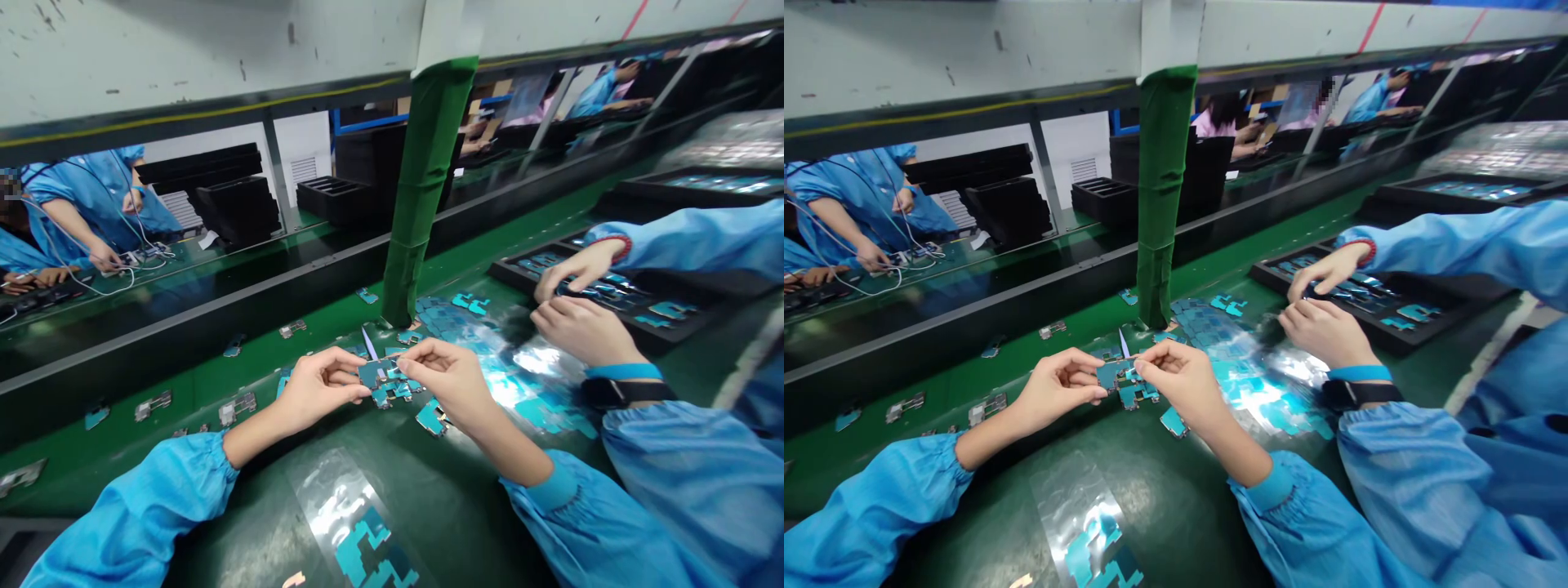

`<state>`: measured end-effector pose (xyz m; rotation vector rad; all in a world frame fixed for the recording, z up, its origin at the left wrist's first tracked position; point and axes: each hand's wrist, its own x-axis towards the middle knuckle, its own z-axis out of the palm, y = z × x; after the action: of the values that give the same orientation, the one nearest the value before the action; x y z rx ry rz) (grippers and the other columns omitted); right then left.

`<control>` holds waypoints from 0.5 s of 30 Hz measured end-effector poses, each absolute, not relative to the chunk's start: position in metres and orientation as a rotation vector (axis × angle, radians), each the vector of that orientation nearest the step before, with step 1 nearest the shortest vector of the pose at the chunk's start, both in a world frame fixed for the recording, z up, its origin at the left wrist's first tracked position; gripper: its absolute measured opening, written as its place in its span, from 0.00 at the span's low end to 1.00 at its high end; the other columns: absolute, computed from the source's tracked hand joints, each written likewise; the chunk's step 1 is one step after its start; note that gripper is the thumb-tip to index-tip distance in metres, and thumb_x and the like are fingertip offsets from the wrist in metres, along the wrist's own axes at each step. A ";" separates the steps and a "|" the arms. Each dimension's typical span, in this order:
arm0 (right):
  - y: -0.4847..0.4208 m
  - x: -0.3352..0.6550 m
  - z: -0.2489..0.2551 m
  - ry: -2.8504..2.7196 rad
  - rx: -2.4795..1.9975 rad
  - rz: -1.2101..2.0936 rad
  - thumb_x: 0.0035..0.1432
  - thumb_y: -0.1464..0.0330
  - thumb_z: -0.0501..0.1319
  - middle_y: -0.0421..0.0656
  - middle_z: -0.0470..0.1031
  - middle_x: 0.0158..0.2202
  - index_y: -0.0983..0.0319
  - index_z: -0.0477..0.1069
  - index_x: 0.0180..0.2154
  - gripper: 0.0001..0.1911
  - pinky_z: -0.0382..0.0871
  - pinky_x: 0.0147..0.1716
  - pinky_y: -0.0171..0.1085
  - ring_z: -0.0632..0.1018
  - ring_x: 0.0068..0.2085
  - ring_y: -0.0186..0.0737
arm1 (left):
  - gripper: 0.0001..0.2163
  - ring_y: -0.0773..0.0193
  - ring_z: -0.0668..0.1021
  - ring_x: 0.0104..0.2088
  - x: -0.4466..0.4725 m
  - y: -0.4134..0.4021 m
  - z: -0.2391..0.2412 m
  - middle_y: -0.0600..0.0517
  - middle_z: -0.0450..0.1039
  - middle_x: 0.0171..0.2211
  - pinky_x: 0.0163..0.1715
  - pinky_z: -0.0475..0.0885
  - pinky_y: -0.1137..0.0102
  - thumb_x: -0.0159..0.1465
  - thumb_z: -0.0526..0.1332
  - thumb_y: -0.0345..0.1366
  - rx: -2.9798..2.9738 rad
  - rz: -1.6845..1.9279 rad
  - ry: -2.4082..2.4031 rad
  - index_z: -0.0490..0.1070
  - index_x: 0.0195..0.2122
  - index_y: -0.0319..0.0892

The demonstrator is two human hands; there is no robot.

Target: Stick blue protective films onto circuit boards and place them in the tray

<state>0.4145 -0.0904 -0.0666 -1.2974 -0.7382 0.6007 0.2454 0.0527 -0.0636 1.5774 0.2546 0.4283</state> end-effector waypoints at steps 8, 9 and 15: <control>-0.090 0.414 -0.068 -0.746 -1.325 0.575 0.42 0.60 0.74 0.44 0.78 0.26 0.61 0.76 0.24 0.14 0.70 0.29 0.36 0.75 0.27 0.38 | 0.16 0.64 0.83 0.27 0.244 0.052 -0.062 0.51 0.81 0.27 0.31 0.78 0.73 0.54 0.75 0.33 1.563 0.416 0.259 0.75 0.42 0.38; -0.090 0.414 -0.068 -0.747 -1.331 0.573 0.42 0.60 0.74 0.44 0.78 0.25 0.61 0.76 0.24 0.14 0.70 0.29 0.36 0.75 0.27 0.38 | 0.16 0.63 0.83 0.27 0.244 0.052 -0.062 0.51 0.81 0.27 0.31 0.78 0.73 0.54 0.75 0.33 1.564 0.416 0.266 0.75 0.42 0.38; -0.091 0.411 -0.063 -0.752 -1.355 0.562 0.42 0.59 0.74 0.43 0.77 0.25 0.61 0.75 0.24 0.14 0.70 0.29 0.36 0.75 0.27 0.38 | 0.17 0.62 0.83 0.27 0.245 0.054 -0.065 0.50 0.81 0.27 0.32 0.79 0.71 0.54 0.75 0.35 1.572 0.413 0.284 0.76 0.43 0.38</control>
<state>0.4115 -0.0907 -0.0630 -1.3548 -0.7522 0.5619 0.2449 0.0538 -0.0653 1.5715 0.2838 0.4133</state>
